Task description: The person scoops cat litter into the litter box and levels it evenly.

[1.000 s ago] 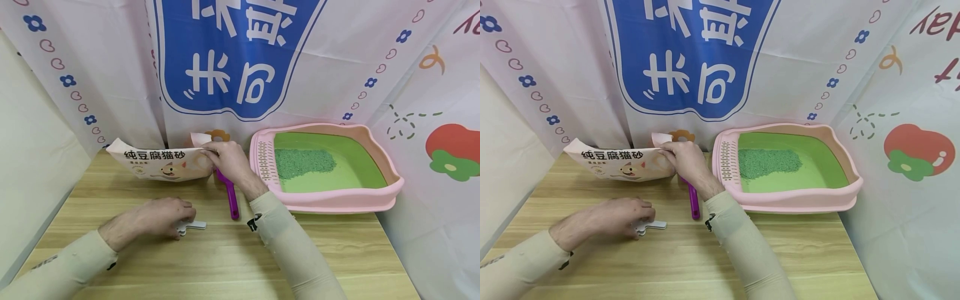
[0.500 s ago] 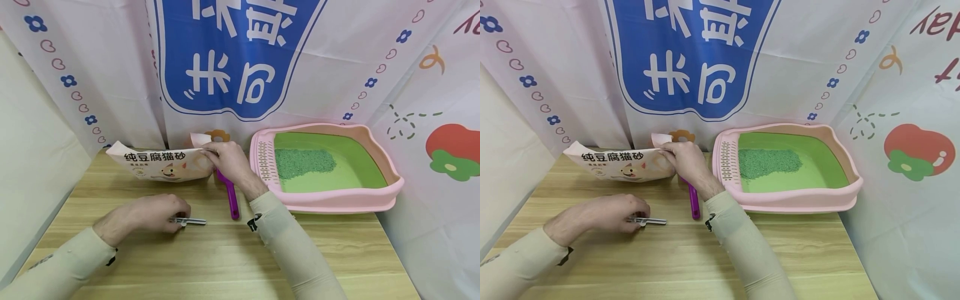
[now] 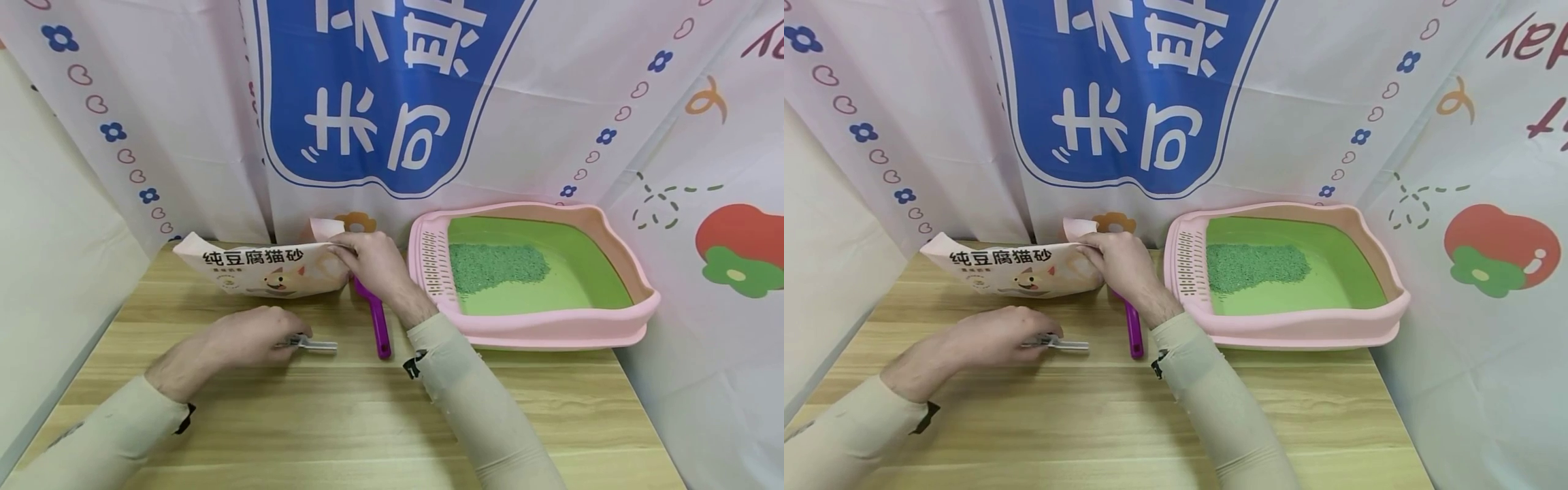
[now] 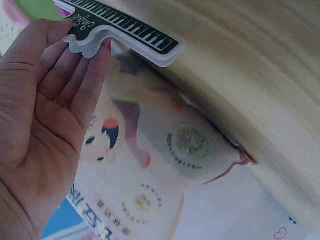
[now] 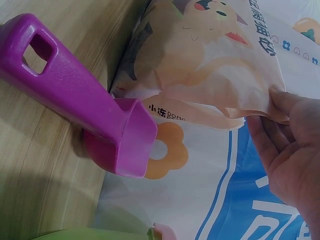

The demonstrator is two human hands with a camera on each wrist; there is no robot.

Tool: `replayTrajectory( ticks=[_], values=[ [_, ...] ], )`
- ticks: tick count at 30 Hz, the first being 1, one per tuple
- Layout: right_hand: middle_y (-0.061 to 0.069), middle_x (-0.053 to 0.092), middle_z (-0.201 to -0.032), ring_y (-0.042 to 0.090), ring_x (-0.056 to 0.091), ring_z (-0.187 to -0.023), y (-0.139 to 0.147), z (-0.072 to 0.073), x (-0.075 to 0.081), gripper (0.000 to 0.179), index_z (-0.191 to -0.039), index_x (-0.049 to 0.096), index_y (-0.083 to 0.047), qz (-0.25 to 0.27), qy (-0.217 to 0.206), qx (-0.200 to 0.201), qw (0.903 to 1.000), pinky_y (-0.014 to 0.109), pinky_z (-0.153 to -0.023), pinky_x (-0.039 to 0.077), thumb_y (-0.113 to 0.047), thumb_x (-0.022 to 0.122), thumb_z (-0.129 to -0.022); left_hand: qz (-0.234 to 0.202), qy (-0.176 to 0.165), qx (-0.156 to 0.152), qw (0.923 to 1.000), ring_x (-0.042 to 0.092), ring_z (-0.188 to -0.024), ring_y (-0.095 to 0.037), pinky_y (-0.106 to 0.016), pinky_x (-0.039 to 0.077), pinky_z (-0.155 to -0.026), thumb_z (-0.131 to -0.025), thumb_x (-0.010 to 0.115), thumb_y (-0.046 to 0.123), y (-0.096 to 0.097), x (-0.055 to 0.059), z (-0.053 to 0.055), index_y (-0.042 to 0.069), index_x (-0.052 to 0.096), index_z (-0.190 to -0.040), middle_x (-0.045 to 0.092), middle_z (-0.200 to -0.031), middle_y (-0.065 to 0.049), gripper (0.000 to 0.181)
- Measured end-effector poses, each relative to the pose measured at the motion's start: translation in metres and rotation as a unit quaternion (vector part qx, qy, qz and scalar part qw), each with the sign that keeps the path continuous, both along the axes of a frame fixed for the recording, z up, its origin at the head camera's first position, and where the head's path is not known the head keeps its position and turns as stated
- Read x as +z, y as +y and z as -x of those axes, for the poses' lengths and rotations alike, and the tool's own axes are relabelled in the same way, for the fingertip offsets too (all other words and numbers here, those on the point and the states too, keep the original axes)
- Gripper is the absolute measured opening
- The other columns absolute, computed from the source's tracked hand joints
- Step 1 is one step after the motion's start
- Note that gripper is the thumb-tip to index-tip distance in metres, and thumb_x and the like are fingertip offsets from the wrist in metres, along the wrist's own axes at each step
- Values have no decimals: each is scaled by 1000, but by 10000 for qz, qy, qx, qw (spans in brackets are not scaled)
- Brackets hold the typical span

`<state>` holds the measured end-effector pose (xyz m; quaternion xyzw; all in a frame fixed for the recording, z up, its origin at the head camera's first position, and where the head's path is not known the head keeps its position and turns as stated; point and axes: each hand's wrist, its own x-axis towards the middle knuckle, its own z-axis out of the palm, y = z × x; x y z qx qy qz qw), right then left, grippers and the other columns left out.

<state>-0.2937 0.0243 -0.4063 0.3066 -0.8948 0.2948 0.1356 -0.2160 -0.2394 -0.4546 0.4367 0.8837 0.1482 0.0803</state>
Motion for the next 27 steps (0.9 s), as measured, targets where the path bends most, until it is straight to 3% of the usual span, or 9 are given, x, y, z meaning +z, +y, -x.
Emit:
replayTrajectory(
  ticks=[7, 13, 18, 23, 27],
  values=[
    [-1, 92, -118, 19, 88, -108, -1, 0, 0, 23, -125, 92, -20, 5, -5, -19, 10000, 41, -98, 72, -33, 76, -116, -243, 148, 462, 9985, 77, -95, -4, -34, 71, -85, -103, 85, 8, -10, 17, 1, 17, 85, -119, 84, -107, 10, 18],
    [-1, 92, -118, 19, 88, -110, -1, 1, 0, 23, -126, 92, -20, 5, -38, -44, 10000, 41, -100, 72, -33, 76, -116, -529, 577, 712, 9944, 84, -107, -16, -44, 73, -96, -103, 84, 4, -18, 30, -1, 14, 86, -124, 87, -117, 4, 24],
    [-1, 92, -119, 20, 88, -111, -1, 0, 0, 23, -126, 92, -20, 40, -56, -58, 10000, 41, -101, 72, -33, 76, -116, -733, 1003, 898, 9882, 82, -122, -29, -56, 70, -108, -104, 84, 5, -26, 38, -2, 11, 84, -131, 86, -128, -2, 28],
    [-1, 92, -118, 19, 88, -107, -2, 0, 0, 22, -125, 92, -20, 49, -48, -81, 9999, 41, -98, 72, -33, 76, -116, -1012, 1298, 1094, 9803, 81, -124, -30, -59, 69, -107, -101, 87, 3, -33, 45, -1, 14, 84, -132, 85, -130, -2, 34],
    [0, 92, -117, 19, 88, -105, -2, 0, 0, 21, -125, 92, -19, 44, -48, -89, 9999, 41, -96, 72, -32, 76, -116, -1193, 1380, 1418, 9729, 80, -127, -36, -65, 67, -108, -95, 90, 2, -40, 50, 0, 14, 83, -133, 85, -134, -7, 41]
  ],
)
